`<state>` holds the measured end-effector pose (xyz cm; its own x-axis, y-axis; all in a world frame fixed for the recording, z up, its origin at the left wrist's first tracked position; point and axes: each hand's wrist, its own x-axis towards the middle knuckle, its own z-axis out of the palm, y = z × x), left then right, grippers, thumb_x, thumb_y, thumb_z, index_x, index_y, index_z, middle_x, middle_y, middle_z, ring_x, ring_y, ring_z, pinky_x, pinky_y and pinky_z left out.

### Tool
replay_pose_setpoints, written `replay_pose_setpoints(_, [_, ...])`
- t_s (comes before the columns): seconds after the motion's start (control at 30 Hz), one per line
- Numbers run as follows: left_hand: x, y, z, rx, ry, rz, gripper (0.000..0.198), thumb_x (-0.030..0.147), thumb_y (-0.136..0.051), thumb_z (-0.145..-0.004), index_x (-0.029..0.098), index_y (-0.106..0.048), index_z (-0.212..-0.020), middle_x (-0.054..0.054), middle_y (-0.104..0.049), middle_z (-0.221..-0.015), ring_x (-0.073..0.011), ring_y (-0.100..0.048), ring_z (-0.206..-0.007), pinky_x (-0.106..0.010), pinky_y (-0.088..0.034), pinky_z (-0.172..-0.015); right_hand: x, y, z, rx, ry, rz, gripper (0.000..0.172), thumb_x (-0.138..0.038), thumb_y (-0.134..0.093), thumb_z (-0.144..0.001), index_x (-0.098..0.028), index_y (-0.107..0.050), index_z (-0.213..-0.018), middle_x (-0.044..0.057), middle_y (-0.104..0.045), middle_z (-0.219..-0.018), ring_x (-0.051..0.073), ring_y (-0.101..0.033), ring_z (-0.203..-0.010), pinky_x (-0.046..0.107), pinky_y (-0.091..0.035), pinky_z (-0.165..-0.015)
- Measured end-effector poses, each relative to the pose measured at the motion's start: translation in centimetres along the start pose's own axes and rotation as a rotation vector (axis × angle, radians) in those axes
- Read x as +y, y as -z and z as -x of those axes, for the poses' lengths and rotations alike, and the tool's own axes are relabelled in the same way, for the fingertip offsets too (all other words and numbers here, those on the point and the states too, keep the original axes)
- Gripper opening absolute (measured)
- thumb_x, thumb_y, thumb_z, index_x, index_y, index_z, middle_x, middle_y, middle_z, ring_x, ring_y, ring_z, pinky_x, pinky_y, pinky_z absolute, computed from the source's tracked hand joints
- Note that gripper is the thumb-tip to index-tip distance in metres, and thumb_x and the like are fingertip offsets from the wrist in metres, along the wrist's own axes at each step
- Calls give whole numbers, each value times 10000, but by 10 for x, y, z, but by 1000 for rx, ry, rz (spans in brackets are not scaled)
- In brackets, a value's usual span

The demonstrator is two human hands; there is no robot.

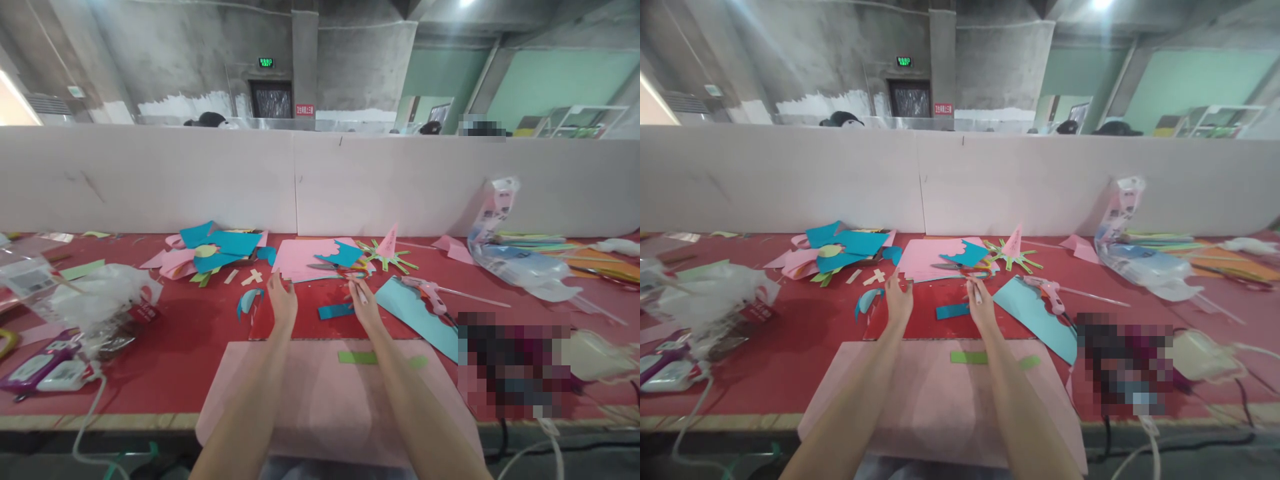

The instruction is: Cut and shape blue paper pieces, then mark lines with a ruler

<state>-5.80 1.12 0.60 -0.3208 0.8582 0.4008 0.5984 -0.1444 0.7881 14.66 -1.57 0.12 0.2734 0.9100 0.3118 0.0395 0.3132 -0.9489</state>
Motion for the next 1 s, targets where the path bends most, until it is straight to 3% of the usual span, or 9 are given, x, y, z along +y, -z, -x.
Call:
replay_pose_setpoints(0.07, [3, 3, 1, 97, 15, -80, 396, 164, -517, -840, 171, -492, -1235, -153, -392, -1390, -279, -338, -1327, -422, -325, -1063, -2, -1, 1, -2, 5, 16, 369, -480, -626, -765, -235, -663, -1038, 42, -668, -957, 127, -577, -580, 214, -471, -399])
replay_pose_setpoints(0.13, [9, 3, 5, 59, -62, -95, 273, 157, -542, -823, 197, -591, -1089, -116, -452, -1344, -274, -363, -1309, -424, -327, -1062, -3, -1, 1, 9, 1, 9, 380, -479, -634, -759, -246, -663, -1058, 36, -669, -972, 127, -573, -578, 218, -473, -404])
replay_pose_setpoints(0.2, [17, 0, 12, -187, -168, -2, 173, 182, -530, -844, 200, -626, -986, -78, -605, -1112, -212, -549, -1106, -352, -422, -970, -2, -1, 1, 28, -2, -3, 379, -483, -645, -747, -249, -669, -1045, 34, -670, -993, 124, -564, -570, 218, -470, -402])
replay_pose_setpoints(0.27, [24, -4, 21, -481, -256, 43, 154, 254, -584, -829, 200, -637, -963, -50, -641, -995, -185, -605, -953, -316, -467, -881, 0, -1, 0, 43, 0, -7, 382, -490, -649, -742, -244, -672, -1032, 38, -676, -983, 124, -562, -566, 219, -468, -400])
replay_pose_setpoints(0.33, [29, -7, 29, -634, -367, -30, 245, 314, -711, -727, 211, -648, -939, -48, -623, -1038, -216, -573, -1006, -343, -449, -899, 1, 0, -1, 43, -2, -10, 391, -500, -647, -740, -234, -670, -1025, 44, -682, -957, 129, -570, -564, 224, -471, -403])
replay_pose_setpoints(0.4, [30, -10, 33, -692, -409, -95, 356, 334, -772, -658, 223, -641, -970, -50, -600, -1093, -244, -543, -1048, -383, -428, -920, 2, 0, -2, 45, -6, 9, 402, -514, -636, -742, -227, -666, -1022, 47, -684, -936, 134, -580, -558, 231, -471, -403])
replay_pose_setpoints(0.77, [19, -14, 30, -670, -427, -4, 279, 184, -721, -711, 212, -655, -981, -65, -589, -1093, -216, -544, -1039, -345, -421, -939, 3, 1, -3, 89, 1, 33, 484, -550, -577, -769, -220, -612, -1122, 76, -662, -1039, 155, -609, -597, 252, -474, -421])
replay_pose_setpoints(0.87, [21, -13, 31, -673, -426, -7, 261, 176, -718, -715, 210, -665, -968, -65, -594, -1079, -213, -547, -1028, -339, -421, -939, 5, 3, -2, 130, 35, 78, 483, -536, -549, -796, -218, -593, -1157, 85, -653, -1073, 178, -630, -729, 274, -512, -559])
replay_pose_setpoints(1.0, [22, -12, 31, -670, -431, -33, 239, 188, -702, -733, 209, -669, -969, -64, -601, -1051, -219, -540, -1024, -352, -425, -929, 13, 10, -6, 315, 143, 189, 443, -519, -470, -853, -212, -566, -1157, 86, -632, -1106, 200, -591, -977, 346, -465, -869])
